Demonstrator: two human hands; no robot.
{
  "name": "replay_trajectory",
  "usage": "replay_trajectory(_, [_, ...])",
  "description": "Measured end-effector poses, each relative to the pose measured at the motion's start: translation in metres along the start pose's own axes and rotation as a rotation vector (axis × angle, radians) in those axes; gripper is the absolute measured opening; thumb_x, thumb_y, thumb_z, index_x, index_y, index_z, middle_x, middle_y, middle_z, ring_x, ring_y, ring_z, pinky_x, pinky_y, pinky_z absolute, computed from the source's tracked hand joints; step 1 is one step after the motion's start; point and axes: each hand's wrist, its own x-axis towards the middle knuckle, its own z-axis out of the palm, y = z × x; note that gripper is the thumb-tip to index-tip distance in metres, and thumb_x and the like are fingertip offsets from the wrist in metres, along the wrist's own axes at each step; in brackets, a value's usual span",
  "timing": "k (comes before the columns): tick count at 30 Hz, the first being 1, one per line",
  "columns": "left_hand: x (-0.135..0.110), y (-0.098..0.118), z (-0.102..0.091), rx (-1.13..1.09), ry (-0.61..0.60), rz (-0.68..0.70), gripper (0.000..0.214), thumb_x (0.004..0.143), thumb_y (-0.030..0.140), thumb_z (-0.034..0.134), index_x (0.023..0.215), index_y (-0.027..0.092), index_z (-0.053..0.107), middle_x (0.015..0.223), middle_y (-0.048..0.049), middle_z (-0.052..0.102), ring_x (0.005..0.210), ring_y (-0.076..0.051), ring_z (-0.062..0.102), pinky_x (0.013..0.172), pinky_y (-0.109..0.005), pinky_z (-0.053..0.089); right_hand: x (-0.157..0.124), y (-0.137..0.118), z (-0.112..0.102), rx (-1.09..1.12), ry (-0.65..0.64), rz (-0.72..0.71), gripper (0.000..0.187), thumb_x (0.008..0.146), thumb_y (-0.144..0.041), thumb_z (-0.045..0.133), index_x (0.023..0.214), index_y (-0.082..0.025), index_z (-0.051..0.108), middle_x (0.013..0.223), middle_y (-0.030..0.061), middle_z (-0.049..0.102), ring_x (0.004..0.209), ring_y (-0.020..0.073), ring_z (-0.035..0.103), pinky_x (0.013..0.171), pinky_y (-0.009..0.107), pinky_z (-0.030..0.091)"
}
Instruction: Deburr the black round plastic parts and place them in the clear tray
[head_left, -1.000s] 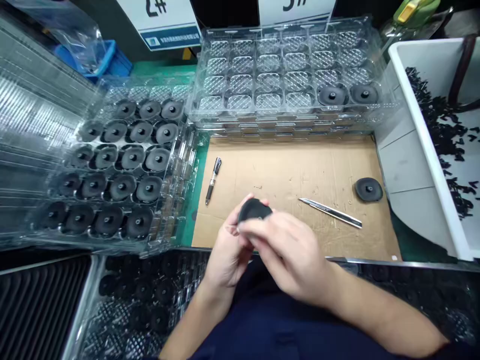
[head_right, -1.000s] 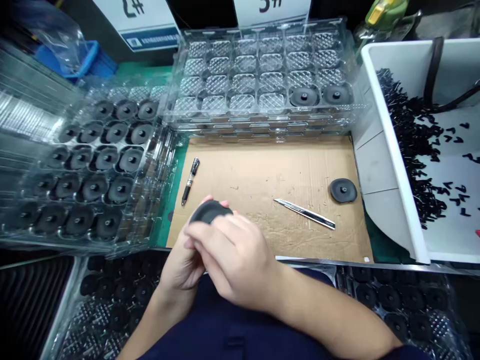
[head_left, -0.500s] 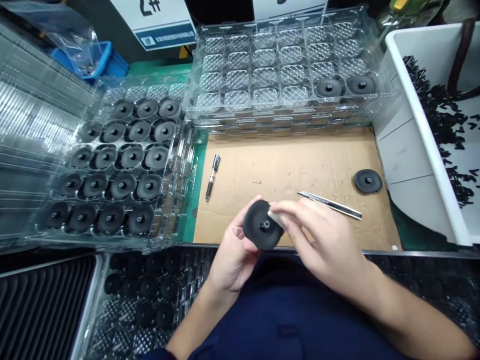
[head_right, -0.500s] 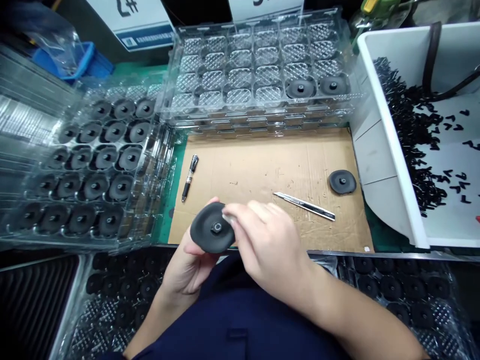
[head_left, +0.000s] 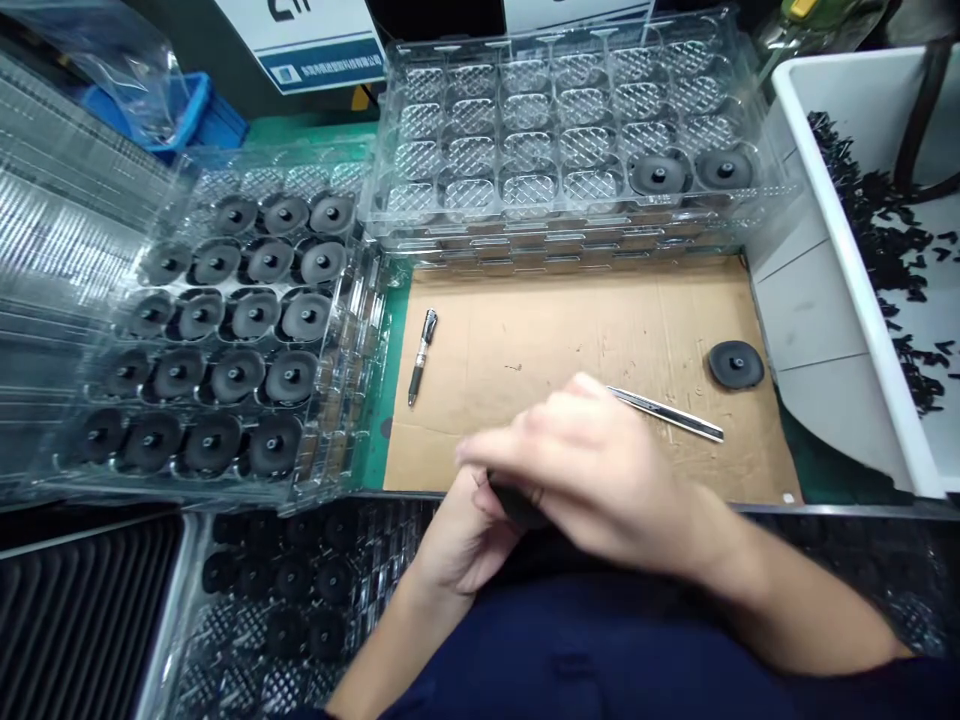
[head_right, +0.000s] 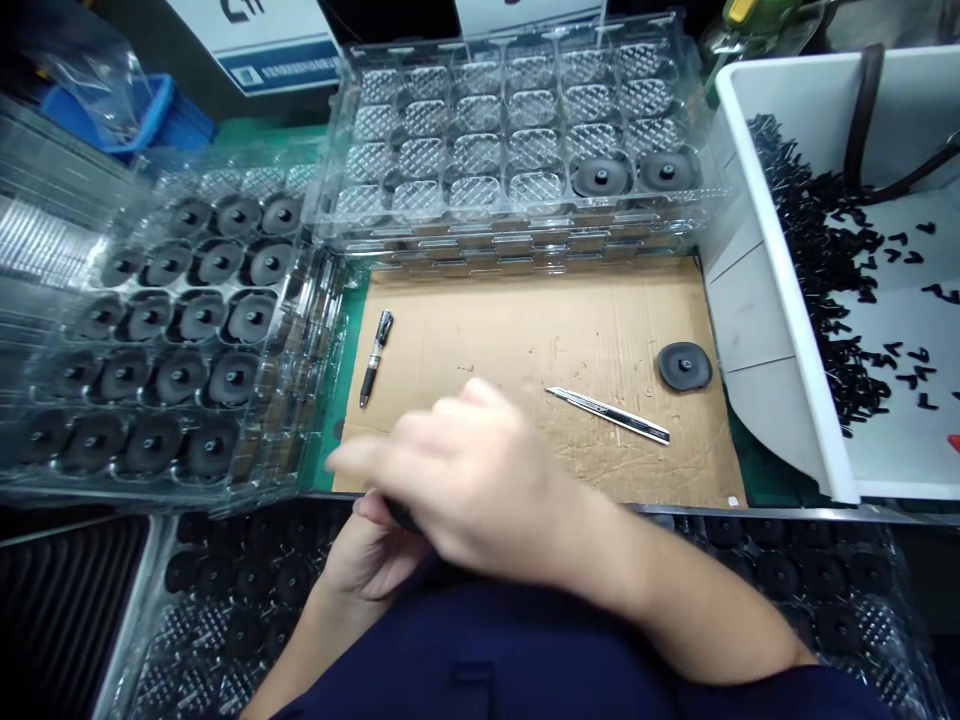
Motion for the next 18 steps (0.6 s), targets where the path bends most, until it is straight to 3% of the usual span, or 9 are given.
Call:
replay_trajectory(4, [-0.001,0.004,-0.004,-0.102,-0.126,-0.026,0.054,0.070,0.041,0.071,0.120,0.031,0.054,0.115,-0.0058,0.063,0.103,-0.026,0.062,0.083,-0.033,0.054,-0.012,0.037,-0.005,0.051,0.087,0.476,0.022,0.091,-0.023,0.048,0.107,-0.022,0.062,0.098,-0.0003,0.066,0.073,0.0103,0.055,0.066,0.024,0.039])
replay_trajectory(7, [-0.002,0.006,-0.009,-0.154,-0.159,-0.004,0.053,0.071,0.039,0.069,0.121,0.035,0.051,0.123,-0.0059,0.059,0.109,-0.028,0.059,0.084,-0.034,0.054,-0.040,0.056,0.013,0.092,0.008,0.706,0.023,0.088,-0.024,0.049,0.108,-0.025,0.060,0.097,-0.0010,0.066,0.068,0.0110,0.055,0.062,0.024,0.040])
replay_trajectory(10, [-0.001,0.007,-0.012,-0.168,-0.126,0.020,0.054,0.070,0.039,0.070,0.121,0.034,0.052,0.126,-0.0062,0.057,0.114,-0.029,0.055,0.086,-0.035,0.053,-0.074,0.058,0.044,0.170,-0.119,0.760,0.021,0.088,-0.025,0.047,0.105,-0.022,0.060,0.094,0.0011,0.067,0.075,0.0143,0.059,0.067,0.027,0.043])
replay_trajectory(13, [0.001,0.009,-0.013,-0.169,-0.108,0.028,0.060,0.068,0.040,0.070,0.124,0.033,0.050,0.130,-0.0072,0.054,0.116,-0.031,0.053,0.088,-0.037,0.052,-0.092,0.055,0.064,0.218,-0.160,0.742,0.019,0.088,-0.027,0.046,0.098,-0.020,0.061,0.091,0.0022,0.068,0.078,0.0162,0.061,0.069,0.027,0.045])
replay_trajectory(16, [0.001,0.009,-0.011,-0.147,-0.084,0.035,0.057,0.072,0.041,0.068,0.125,0.033,0.050,0.132,-0.0075,0.053,0.114,-0.030,0.055,0.090,-0.037,0.051,-0.084,0.051,0.054,0.210,-0.087,0.755,0.022,0.089,-0.028,0.046,0.103,-0.021,0.060,0.095,0.0030,0.067,0.081,0.0162,0.061,0.069,0.027,0.046])
replay_trajectory(18, [0.002,0.007,-0.010,-0.128,-0.065,0.043,0.054,0.074,0.040,0.066,0.125,0.034,0.050,0.130,-0.0072,0.054,0.113,-0.029,0.056,0.091,-0.037,0.050,-0.065,0.042,0.036,0.166,0.066,0.736,0.023,0.089,-0.028,0.046,0.107,-0.022,0.059,0.101,0.0038,0.065,0.084,0.0166,0.061,0.069,0.028,0.046])
